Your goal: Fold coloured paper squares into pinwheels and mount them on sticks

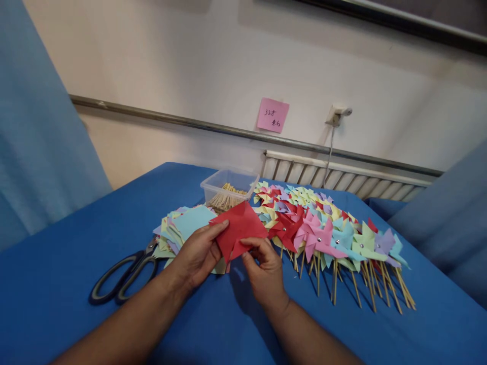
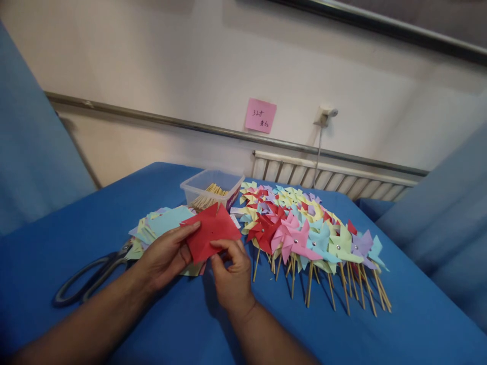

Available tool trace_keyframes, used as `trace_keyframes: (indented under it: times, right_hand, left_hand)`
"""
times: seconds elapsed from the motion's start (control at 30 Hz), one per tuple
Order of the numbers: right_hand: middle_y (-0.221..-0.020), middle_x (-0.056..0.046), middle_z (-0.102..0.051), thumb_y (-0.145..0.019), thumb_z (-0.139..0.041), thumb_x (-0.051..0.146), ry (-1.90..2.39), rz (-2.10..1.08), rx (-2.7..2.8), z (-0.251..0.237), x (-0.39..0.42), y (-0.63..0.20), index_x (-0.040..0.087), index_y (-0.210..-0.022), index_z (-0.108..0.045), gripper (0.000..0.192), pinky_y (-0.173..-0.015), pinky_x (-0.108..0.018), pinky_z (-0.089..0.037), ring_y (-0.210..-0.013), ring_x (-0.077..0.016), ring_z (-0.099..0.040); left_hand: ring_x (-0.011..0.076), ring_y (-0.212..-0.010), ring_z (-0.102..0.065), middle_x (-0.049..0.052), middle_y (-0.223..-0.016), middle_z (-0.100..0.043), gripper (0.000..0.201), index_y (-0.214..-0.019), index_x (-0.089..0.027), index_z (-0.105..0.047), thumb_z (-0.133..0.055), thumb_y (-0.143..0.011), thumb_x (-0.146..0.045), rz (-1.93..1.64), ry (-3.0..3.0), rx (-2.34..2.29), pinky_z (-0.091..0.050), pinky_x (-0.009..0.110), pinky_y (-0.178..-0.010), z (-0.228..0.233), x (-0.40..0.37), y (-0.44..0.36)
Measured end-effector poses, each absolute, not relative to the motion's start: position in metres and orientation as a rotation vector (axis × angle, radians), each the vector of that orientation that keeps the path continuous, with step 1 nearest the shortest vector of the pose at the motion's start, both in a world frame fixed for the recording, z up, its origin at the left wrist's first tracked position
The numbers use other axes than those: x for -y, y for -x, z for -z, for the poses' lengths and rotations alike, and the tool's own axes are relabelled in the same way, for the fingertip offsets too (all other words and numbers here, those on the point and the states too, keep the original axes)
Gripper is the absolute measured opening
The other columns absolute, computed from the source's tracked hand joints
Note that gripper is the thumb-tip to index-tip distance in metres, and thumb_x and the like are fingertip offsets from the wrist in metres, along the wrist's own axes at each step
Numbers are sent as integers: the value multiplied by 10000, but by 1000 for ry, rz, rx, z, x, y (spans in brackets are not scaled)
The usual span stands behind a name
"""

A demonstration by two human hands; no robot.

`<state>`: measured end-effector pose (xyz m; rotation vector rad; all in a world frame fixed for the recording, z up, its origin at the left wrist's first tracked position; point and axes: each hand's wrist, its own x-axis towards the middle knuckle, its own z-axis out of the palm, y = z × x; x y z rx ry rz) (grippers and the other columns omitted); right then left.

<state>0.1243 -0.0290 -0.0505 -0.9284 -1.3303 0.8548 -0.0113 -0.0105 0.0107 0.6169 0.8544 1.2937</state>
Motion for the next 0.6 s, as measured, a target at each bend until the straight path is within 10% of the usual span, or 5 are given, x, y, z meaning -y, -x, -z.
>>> trace_keyframes:
  times: [0.6]
  right_hand:
    - [-586,36,-546,-725,-714,377,997,-1095,1077,49,21,-126,159,-669,-609,249,-515,-215,-335,-535,-91,-443]
  left_hand:
    - [140,-550,-640,87,-740,-744,219,-927,-94,-726,-736,-740,-207,-1200,-783,-900,-539,225,-562,-12,20,-1]
